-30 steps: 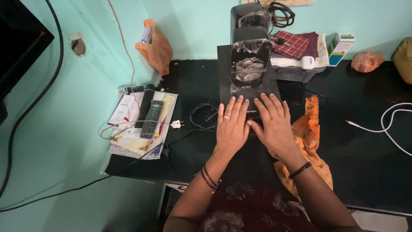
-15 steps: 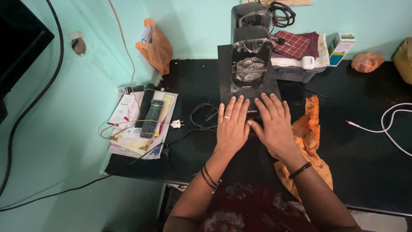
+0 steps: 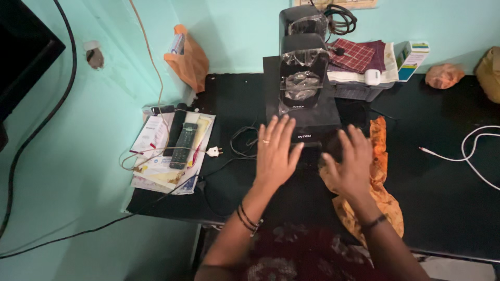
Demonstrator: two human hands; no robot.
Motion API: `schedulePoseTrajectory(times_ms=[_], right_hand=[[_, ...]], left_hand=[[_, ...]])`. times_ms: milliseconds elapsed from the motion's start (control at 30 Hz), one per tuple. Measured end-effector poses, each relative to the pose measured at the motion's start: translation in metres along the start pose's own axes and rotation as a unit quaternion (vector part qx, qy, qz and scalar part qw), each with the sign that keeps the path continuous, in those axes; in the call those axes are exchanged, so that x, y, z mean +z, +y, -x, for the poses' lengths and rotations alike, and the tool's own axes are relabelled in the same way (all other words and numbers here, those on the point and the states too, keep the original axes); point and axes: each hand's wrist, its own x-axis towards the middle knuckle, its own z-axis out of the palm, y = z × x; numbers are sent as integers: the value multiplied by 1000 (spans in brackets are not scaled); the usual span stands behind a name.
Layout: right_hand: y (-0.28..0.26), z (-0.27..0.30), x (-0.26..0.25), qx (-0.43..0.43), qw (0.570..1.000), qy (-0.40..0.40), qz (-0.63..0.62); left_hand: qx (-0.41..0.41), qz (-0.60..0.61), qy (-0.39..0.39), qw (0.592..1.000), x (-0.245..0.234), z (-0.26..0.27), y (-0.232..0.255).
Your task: The person wipes the surfaces of two small black speakers and a larger black speaker unit on a desk using an orange cloth. They handle each speaker individually, turning them over to clean multiple sides before placing them back on the desk.
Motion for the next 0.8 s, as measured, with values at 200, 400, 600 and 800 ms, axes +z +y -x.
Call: schedulePoseTrajectory(times_ms=[200, 400, 600, 800], right_hand=[[74, 79, 10, 137, 957, -178, 186], [88, 137, 19, 244, 937, -223, 115], [53, 105, -14, 332, 907, -255, 41], [38, 77, -46, 410, 873, -125, -233]], left_hand=[[-27, 28, 67, 997, -8, -27, -26], [-67, 251, 97, 961, 14, -83, -53], [-124, 369, 39, 920, 22, -125, -61], [-132, 446, 4, 886, 33, -136, -64]])
